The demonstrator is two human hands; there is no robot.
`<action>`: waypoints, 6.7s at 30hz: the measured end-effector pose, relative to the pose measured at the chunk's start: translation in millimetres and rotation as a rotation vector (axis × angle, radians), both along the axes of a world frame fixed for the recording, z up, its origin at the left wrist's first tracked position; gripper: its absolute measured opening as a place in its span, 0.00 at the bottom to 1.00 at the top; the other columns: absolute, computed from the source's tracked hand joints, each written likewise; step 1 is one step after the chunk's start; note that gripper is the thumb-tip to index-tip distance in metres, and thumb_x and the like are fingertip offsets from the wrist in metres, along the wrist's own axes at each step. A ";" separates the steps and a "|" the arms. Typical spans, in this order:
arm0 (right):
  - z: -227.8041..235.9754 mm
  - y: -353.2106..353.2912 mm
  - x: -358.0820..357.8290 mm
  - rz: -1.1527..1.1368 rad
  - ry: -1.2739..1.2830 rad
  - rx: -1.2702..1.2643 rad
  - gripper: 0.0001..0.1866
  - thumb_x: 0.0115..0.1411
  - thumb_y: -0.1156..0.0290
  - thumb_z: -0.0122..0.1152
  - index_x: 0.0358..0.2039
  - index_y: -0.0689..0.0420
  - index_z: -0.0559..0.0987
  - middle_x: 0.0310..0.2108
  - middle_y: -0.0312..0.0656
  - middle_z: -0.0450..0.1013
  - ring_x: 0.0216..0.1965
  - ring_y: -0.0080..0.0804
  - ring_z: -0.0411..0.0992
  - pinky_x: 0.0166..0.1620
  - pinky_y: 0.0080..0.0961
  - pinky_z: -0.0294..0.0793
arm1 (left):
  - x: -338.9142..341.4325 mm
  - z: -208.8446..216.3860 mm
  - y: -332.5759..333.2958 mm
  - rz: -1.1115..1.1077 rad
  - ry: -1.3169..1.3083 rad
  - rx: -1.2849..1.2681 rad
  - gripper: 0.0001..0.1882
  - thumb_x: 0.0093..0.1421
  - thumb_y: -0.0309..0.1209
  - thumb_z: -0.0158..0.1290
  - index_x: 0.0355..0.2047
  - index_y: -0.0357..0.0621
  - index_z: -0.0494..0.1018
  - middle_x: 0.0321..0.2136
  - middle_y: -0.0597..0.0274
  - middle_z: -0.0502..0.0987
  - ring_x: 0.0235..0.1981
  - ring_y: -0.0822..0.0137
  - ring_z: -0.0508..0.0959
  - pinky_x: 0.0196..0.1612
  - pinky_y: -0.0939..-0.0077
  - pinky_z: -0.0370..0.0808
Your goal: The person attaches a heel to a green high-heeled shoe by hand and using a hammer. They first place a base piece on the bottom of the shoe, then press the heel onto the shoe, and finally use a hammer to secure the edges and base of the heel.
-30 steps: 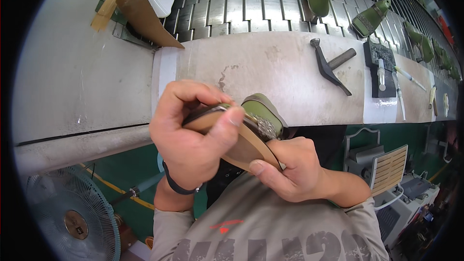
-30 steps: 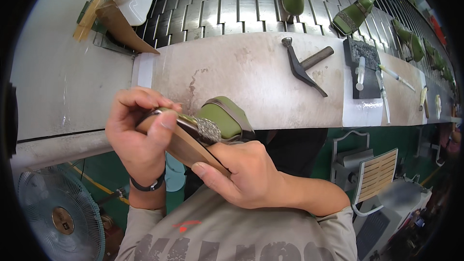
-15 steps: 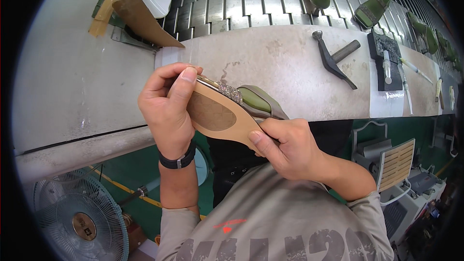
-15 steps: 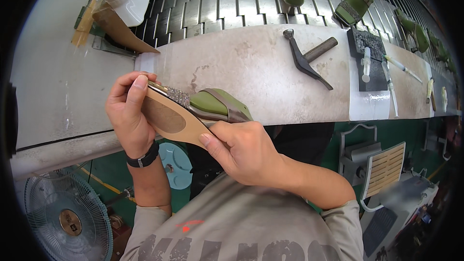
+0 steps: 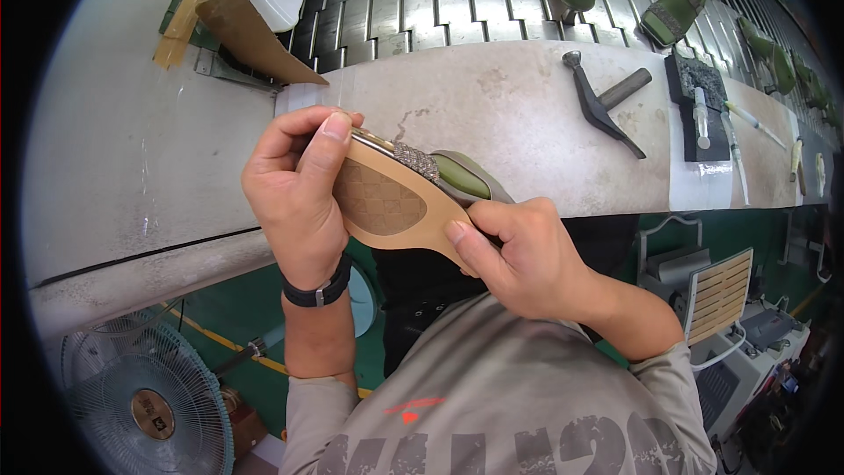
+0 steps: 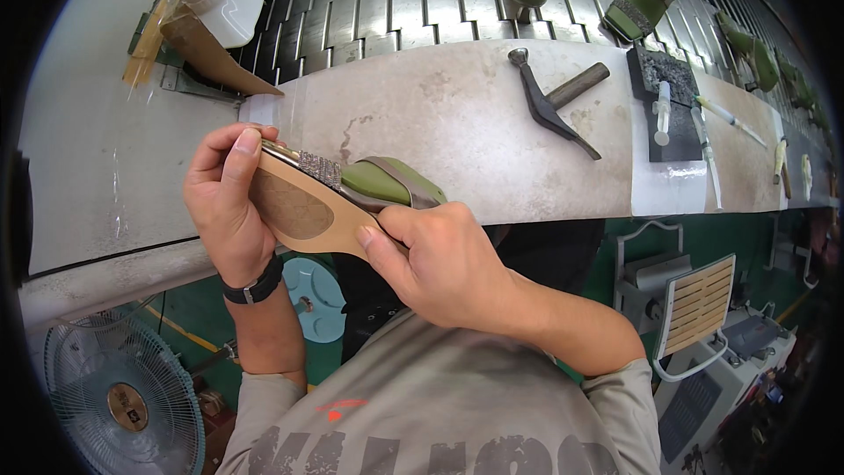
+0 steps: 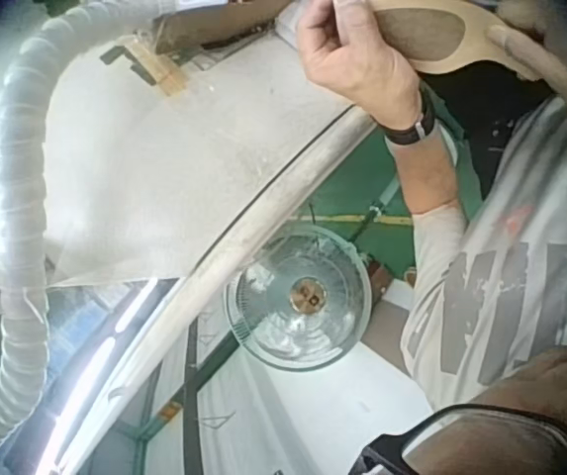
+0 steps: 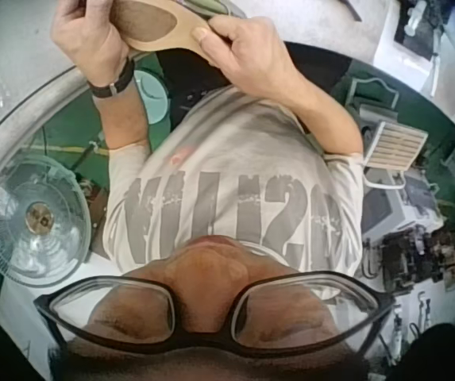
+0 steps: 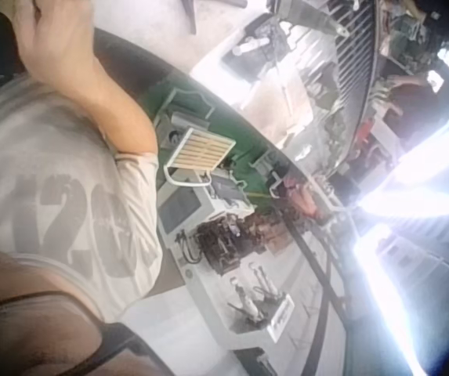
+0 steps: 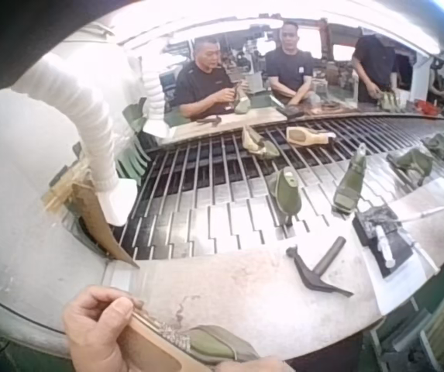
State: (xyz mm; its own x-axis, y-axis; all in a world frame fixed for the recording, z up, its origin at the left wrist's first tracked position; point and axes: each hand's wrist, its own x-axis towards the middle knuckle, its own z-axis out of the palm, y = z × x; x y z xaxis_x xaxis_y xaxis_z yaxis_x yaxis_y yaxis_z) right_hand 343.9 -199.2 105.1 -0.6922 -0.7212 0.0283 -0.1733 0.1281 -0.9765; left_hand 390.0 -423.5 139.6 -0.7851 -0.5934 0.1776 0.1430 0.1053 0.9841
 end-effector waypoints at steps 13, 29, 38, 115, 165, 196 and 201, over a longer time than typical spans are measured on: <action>56.4 25.4 -70.4 -0.109 0.073 -0.093 0.29 0.61 0.61 0.75 0.58 0.62 0.78 0.36 0.40 0.81 0.38 0.24 0.80 0.43 0.26 0.81 | -13.9 42.5 75.5 -0.697 0.812 -0.282 0.05 0.65 0.25 0.59 0.39 0.38 0.80 0.52 0.43 0.79 0.42 0.56 0.81 0.45 0.63 0.78; -41.3 118.4 -11.4 -0.532 -0.543 -0.494 0.27 0.72 0.64 0.53 0.66 0.65 0.64 0.58 0.58 0.75 0.51 0.49 0.83 0.44 0.41 0.92 | 38.8 -4.3 66.5 -0.968 0.707 0.434 0.14 0.70 0.31 0.55 0.52 0.36 0.77 0.58 0.39 0.76 0.53 0.45 0.79 0.57 0.49 0.74; -83.8 59.6 30.4 -0.284 -0.535 -0.190 0.28 0.59 0.76 0.76 0.56 0.61 0.73 0.40 0.42 0.81 0.42 0.36 0.81 0.41 0.32 0.80 | -39.8 -117.6 -11.9 -0.144 0.172 0.260 0.32 0.82 0.50 0.34 0.45 0.33 0.78 0.41 0.51 0.82 0.44 0.63 0.80 0.54 0.69 0.74; -21.8 -49.2 -99.3 -0.129 0.237 0.434 0.24 0.61 0.54 0.76 0.23 0.64 0.83 0.15 0.33 0.71 0.18 0.18 0.65 0.23 0.25 0.66 | -116.2 -102.5 -4.2 -0.404 0.005 -0.089 0.19 0.73 0.40 0.56 0.42 0.33 0.85 0.35 0.60 0.86 0.38 0.73 0.82 0.45 0.77 0.79; -47.9 10.7 -87.7 0.194 1.015 0.274 0.21 0.52 0.62 0.81 0.42 0.55 0.82 0.64 0.55 0.70 0.69 0.65 0.62 0.68 0.64 0.62 | 26.2 -130.5 21.7 -0.259 -0.052 -0.337 0.20 0.59 0.33 0.72 0.46 0.41 0.75 0.64 0.48 0.75 0.63 0.57 0.75 0.65 0.65 0.71; -59.1 2.0 -80.8 0.117 0.983 0.123 0.14 0.53 0.68 0.75 0.36 0.60 0.81 0.58 0.55 0.73 0.66 0.65 0.65 0.66 0.70 0.60 | 3.0 -115.5 41.3 -0.250 -0.241 -0.288 0.31 0.57 0.27 0.64 0.62 0.41 0.70 0.70 0.40 0.67 0.68 0.54 0.72 0.69 0.63 0.67; -55.9 0.6 -81.2 0.148 0.928 0.186 0.14 0.53 0.68 0.75 0.36 0.60 0.81 0.58 0.55 0.73 0.66 0.65 0.65 0.67 0.68 0.60 | 4.3 -117.6 36.2 -0.247 -0.252 -0.320 0.32 0.56 0.26 0.64 0.62 0.41 0.69 0.70 0.41 0.67 0.67 0.53 0.73 0.69 0.63 0.68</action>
State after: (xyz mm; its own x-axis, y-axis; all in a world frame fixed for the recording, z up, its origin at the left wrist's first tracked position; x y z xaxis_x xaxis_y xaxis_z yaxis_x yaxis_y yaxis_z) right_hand 262.7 -198.5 49.2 -0.3531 -0.8477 0.3958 -0.8947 0.1822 -0.4079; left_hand 394.3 -387.2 22.0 -0.9379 -0.3301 0.1065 -0.0373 0.4014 0.9152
